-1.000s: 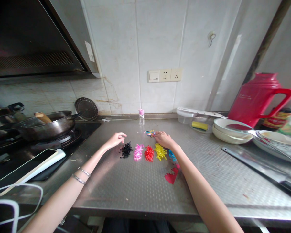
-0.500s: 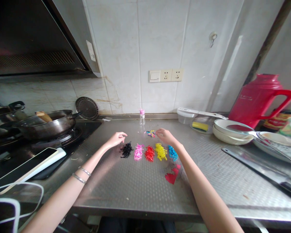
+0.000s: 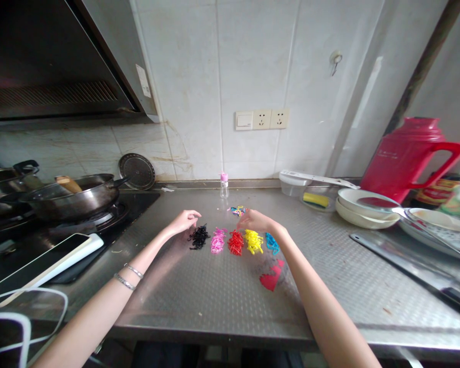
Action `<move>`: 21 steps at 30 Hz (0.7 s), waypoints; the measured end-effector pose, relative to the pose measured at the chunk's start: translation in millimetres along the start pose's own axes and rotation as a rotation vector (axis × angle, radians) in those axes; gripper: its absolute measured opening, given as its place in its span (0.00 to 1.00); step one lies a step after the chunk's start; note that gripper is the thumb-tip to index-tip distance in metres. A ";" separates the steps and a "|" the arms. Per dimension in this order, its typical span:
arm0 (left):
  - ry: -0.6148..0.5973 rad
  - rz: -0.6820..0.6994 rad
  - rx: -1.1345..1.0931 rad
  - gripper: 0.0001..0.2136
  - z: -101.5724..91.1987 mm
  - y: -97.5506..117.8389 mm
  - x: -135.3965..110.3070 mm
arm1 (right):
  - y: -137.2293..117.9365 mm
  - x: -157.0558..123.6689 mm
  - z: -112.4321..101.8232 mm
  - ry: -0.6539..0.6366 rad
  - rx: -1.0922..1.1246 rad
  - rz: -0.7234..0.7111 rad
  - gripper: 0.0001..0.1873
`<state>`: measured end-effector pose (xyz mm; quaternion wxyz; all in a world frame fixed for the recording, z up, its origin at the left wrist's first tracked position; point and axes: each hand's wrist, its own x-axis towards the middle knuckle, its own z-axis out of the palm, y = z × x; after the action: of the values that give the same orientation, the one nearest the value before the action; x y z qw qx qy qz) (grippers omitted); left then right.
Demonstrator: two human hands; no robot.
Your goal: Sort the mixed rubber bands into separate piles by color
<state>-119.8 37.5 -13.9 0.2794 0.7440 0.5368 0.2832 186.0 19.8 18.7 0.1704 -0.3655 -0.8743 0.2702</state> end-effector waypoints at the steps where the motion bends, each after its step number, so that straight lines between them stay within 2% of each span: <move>1: -0.002 0.000 -0.002 0.16 0.2 0.2 -0.2 | 1.4 0.3 -0.5 0.006 0.014 0.010 0.13; 3: -0.003 -0.001 -0.002 0.16 0.7 1.9 -1.1 | 6.9 -0.2 -3.3 0.070 0.032 0.046 0.14; 6: 0.010 0.013 0.009 0.16 2.5 6.6 -2.7 | 23.9 -4.0 -10.3 0.259 0.030 0.120 0.16; 10: 0.044 0.069 0.011 0.15 8.6 14.2 1.2 | 61.4 -13.8 -15.7 0.512 0.090 0.253 0.18; 14: 0.083 0.135 0.064 0.14 17.5 24.6 17.6 | 95.9 -22.6 -9.5 0.738 0.263 0.359 0.20; 17: 0.084 0.199 0.111 0.13 28.5 37.6 35.1 | 109.8 -24.8 -2.2 0.830 0.297 0.404 0.23; 21: 0.051 0.290 0.220 0.11 53.2 58.1 56.2 | 118.3 -24.4 2.9 0.854 0.267 0.445 0.21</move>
<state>-29.5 69.8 -1.7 0.1390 0.8324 0.4584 0.2787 265.7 70.4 -56.7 0.4969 -0.5960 -0.5851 0.2358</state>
